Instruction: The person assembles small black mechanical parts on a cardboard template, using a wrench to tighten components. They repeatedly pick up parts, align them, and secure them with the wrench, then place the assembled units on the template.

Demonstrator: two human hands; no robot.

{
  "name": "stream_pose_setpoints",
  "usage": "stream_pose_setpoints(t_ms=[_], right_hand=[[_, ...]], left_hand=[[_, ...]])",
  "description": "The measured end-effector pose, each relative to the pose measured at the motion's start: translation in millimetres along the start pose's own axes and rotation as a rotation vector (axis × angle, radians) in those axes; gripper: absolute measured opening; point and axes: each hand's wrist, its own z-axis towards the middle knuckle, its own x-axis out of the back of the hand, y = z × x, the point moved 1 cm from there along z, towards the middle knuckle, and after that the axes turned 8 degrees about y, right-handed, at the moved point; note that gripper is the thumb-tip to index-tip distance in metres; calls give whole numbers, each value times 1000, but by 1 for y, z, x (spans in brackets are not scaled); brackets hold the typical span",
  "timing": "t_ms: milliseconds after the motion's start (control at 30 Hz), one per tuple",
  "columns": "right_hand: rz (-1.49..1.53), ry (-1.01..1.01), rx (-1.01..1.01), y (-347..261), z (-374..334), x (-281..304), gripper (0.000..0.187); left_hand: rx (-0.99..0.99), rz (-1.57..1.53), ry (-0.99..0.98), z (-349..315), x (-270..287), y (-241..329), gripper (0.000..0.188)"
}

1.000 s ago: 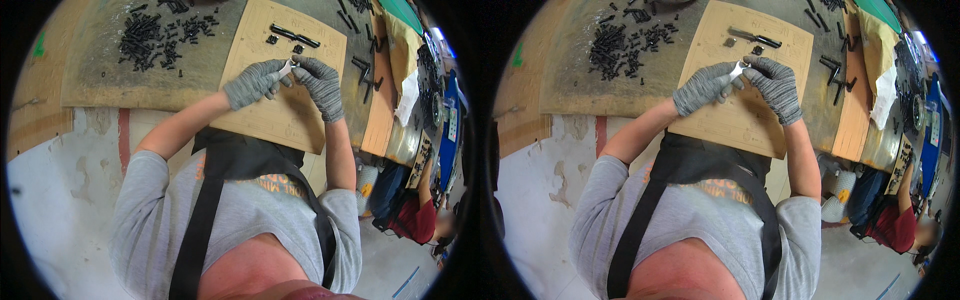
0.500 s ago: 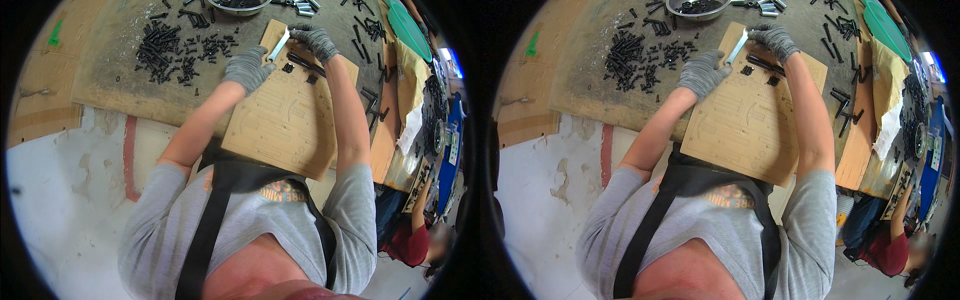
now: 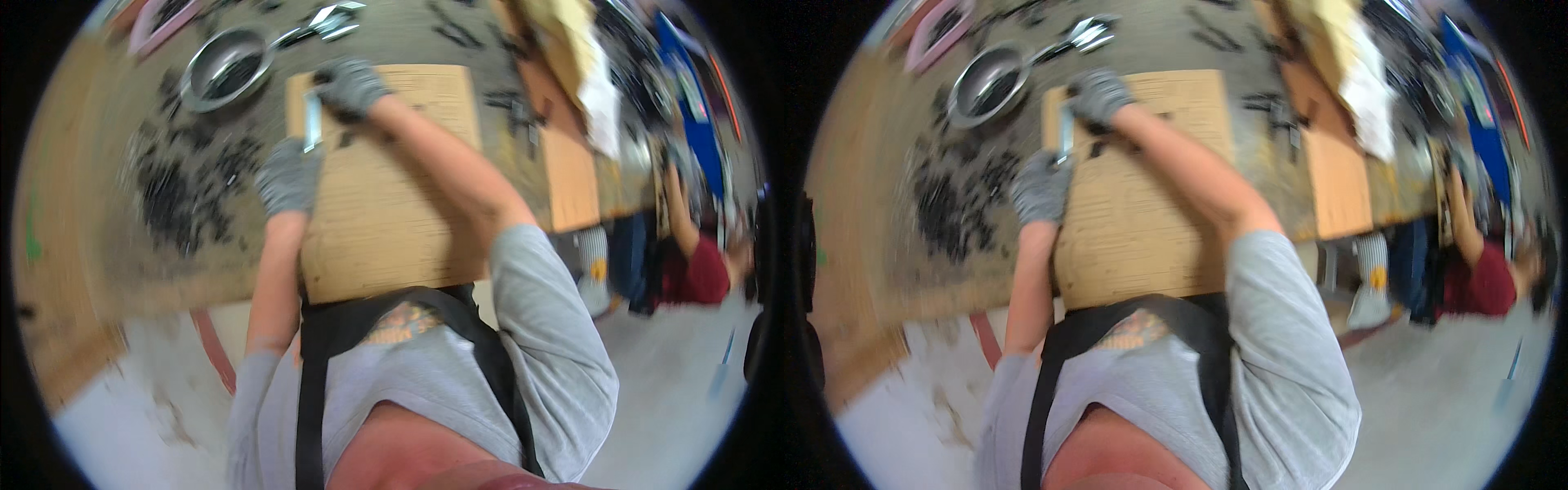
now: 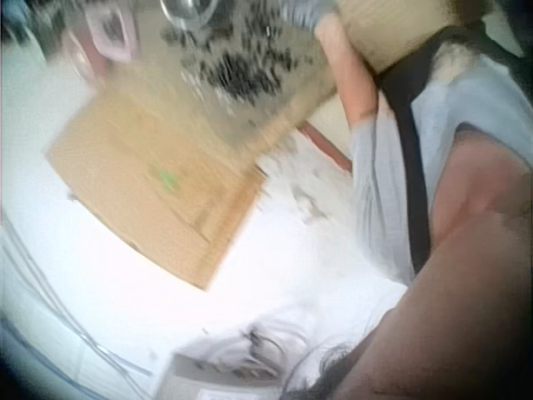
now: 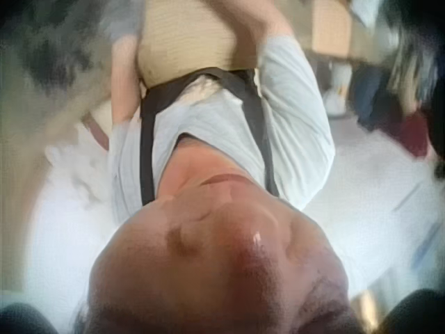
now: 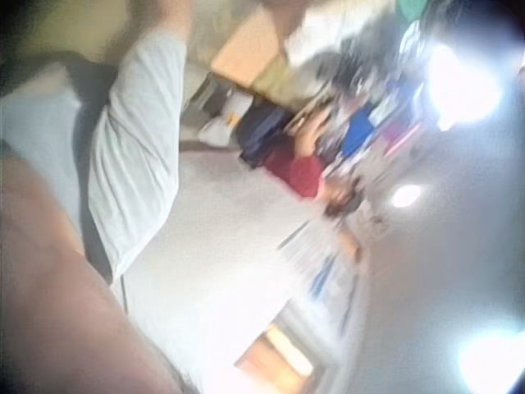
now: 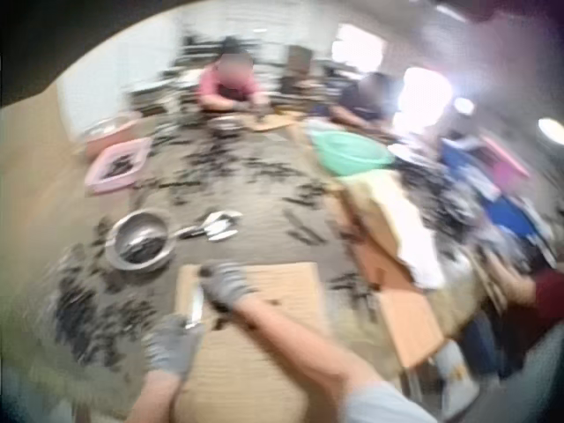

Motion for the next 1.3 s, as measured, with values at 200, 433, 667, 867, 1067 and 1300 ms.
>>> stream_pose_setpoints(t_ms=[200,433,667,867,1067,1300], right_hand=[[232,307,-151,59,-78,85,26],[-313,450,-743,162,-221,164,45],[-140,499,-703,183,-240,157,43],[929,540,-681,149,-265,169,28],[1146,376,-618,101,-224,114,21],[-45,402,-303,94,-204,87,38]], left_hand=[[62,-175,5,9,25,12,39],[-710,-303,-348,30,-32,141,30],[-1243,300,-200,27,-162,277,35],[-1116,124,-153,47,-124,261,27],[-654,-10,-371,47,-47,174,29],[-717,150,-385,20,-64,142,33]])
